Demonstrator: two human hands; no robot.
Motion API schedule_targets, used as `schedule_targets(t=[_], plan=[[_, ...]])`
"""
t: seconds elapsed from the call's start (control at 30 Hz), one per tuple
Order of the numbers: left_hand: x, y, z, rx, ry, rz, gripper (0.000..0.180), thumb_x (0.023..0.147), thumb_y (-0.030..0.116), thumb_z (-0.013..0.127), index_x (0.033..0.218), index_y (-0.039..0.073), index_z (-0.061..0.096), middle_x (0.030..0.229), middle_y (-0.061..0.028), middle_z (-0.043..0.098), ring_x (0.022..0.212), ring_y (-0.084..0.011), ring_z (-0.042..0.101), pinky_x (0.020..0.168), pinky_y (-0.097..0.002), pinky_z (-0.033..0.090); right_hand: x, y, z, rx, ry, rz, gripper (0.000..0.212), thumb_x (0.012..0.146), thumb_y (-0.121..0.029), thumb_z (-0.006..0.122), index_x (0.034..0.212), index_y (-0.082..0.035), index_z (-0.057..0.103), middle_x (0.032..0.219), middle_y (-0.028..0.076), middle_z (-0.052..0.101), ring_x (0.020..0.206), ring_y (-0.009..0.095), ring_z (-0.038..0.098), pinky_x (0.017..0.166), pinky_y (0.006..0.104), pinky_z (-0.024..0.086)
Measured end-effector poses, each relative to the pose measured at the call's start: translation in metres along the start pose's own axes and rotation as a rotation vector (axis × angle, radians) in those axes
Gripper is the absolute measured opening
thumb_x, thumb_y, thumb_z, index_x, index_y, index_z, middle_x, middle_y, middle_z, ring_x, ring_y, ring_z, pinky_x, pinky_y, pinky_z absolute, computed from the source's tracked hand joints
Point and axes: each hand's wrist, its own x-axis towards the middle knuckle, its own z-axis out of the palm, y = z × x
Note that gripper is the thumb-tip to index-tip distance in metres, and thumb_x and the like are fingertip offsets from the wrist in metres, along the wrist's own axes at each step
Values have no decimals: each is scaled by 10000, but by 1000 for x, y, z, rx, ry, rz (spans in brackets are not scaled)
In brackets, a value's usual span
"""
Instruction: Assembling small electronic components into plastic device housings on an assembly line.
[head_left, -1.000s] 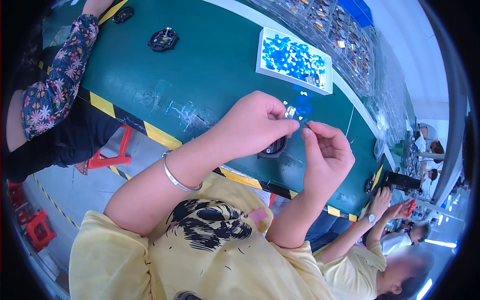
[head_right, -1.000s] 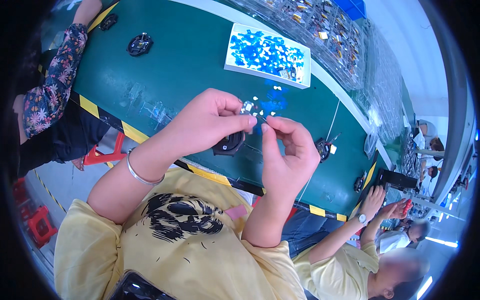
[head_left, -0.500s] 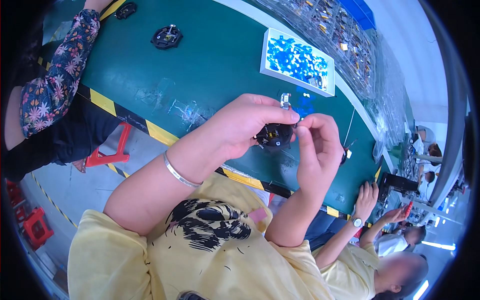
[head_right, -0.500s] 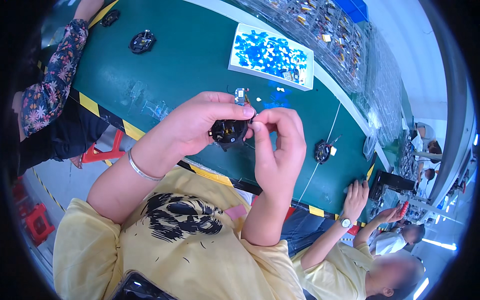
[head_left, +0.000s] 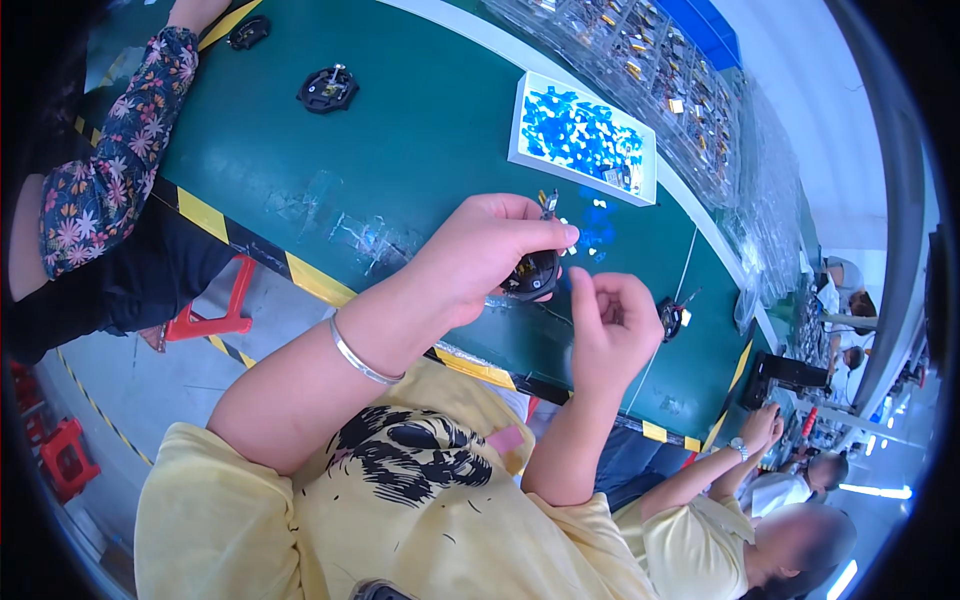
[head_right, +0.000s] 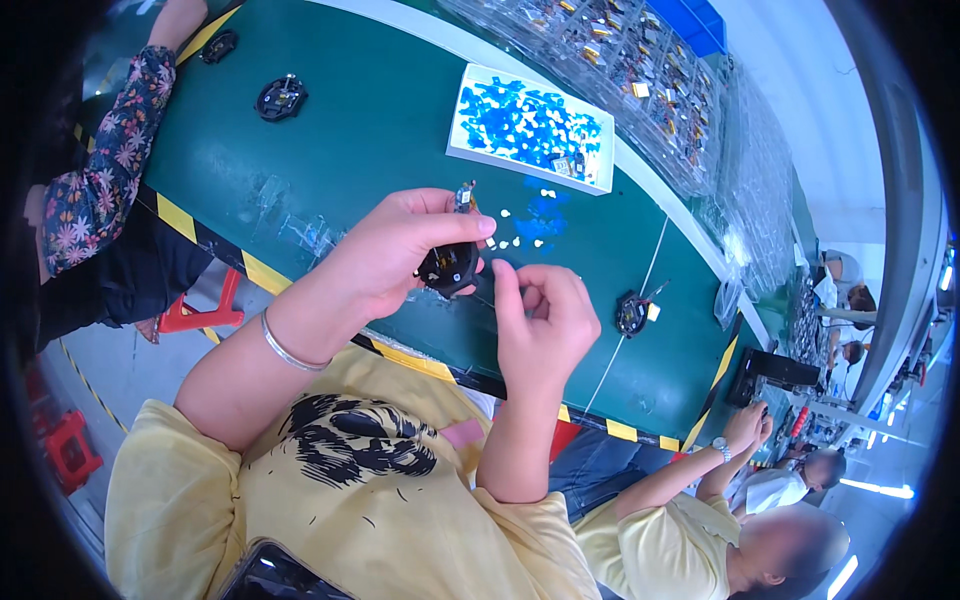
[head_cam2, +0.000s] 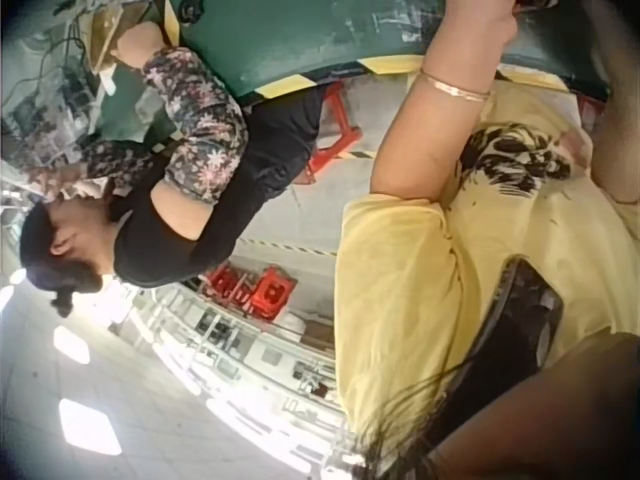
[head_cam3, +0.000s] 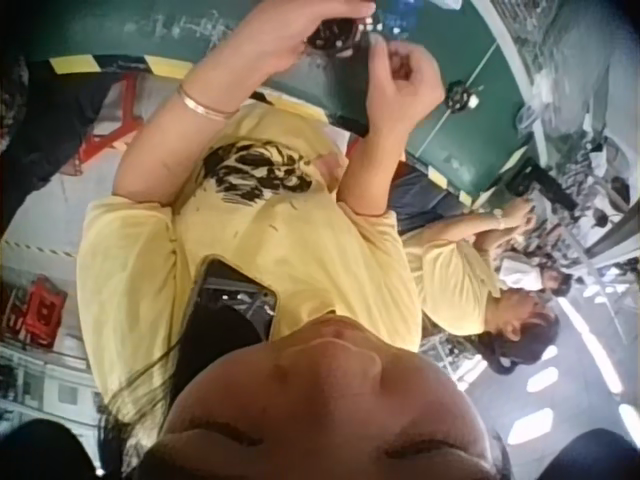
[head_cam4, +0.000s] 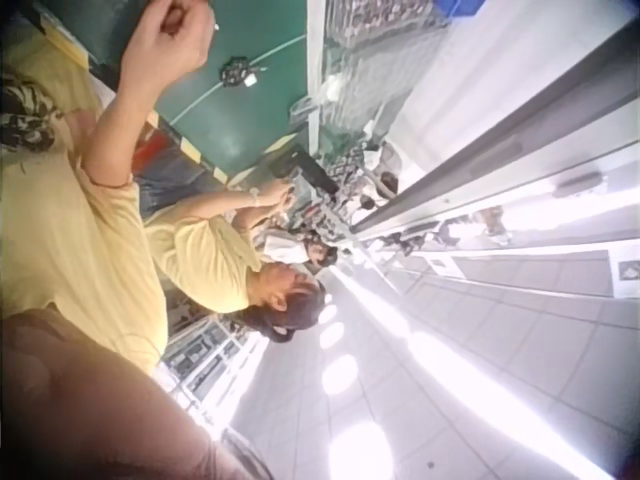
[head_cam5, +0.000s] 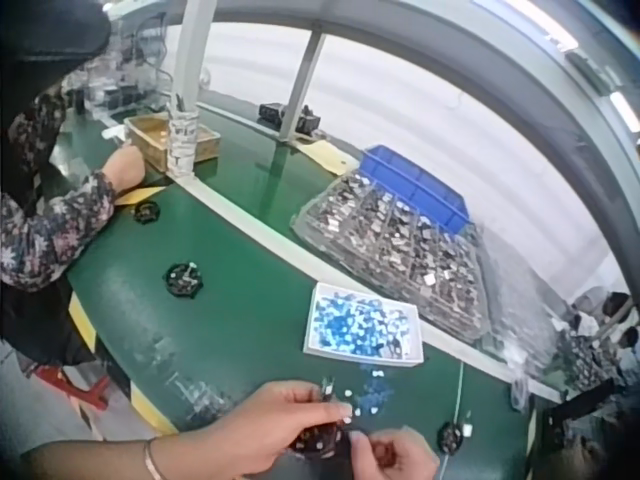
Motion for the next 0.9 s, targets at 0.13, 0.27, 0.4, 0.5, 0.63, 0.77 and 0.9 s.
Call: schedule_targets(t=[0.13, 0.27, 0.4, 0.5, 0.63, 0.77, 0.9], plan=[[1, -5, 3, 13, -14, -18, 161, 832, 186, 680, 864, 47, 605, 778, -44, 618, 661, -126, 623, 542, -274, 536, 1, -16, 16, 268, 118, -198, 140, 737, 53, 694, 856, 19, 628, 784, 87, 638, 647, 124, 618, 602, 233, 506], [-4, 5, 5, 25, -61, -36, 145, 857, 185, 642, 887, 49, 604, 780, -35, 617, 668, -129, 625, 560, -286, 546, 4, -15, 15, 352, 141, -166, 138, 760, 71, 668, 888, 29, 637, 805, 80, 641, 670, 115, 620, 617, 227, 506], [-5, 10, 4, 86, -140, -33, 143, 859, 181, 620, 928, 56, 615, 843, -51, 639, 713, -140, 640, 576, -302, 557, 7, -19, 9, 554, 105, -26, 127, 802, 81, 636, 924, 54, 612, 820, 72, 637, 708, 91, 620, 647, 172, 488], [-7, 12, 3, 45, -133, -96, 173, 852, 100, 579, 1009, 31, 608, 931, -72, 643, 770, -136, 645, 593, -287, 568, 8, -18, 3, 513, 63, 41, 130, 779, 79, 649, 905, 58, 620, 851, 71, 634, 740, 100, 612, 676, 209, 494], [-13, 19, 9, 200, -180, -46, 269, 843, 21, 527, 1106, 0, 579, 990, -76, 633, 819, -128, 640, 620, -271, 578, 9, -12, -5, 465, 48, 90, 131, 765, 84, 649, 890, 57, 620, 872, 84, 629, 747, 106, 609, 667, 214, 505], [-10, 13, 13, 290, -174, 10, 305, 840, -21, 491, 1139, -37, 552, 986, -88, 628, 834, -136, 632, 642, -272, 577, 0, -13, 0, 358, 66, -98, 136, 753, 108, 642, 875, 61, 603, 924, 87, 601, 773, 107, 595, 669, 213, 503], [-11, 13, 15, 347, -196, 58, 304, 847, -40, 470, 1138, -39, 556, 983, -77, 625, 855, -128, 627, 680, -270, 582, 1, -11, 7, 166, 134, -272, 146, 739, 109, 645, 874, 65, 610, 949, 108, 589, 761, 120, 597, 668, 223, 510]])
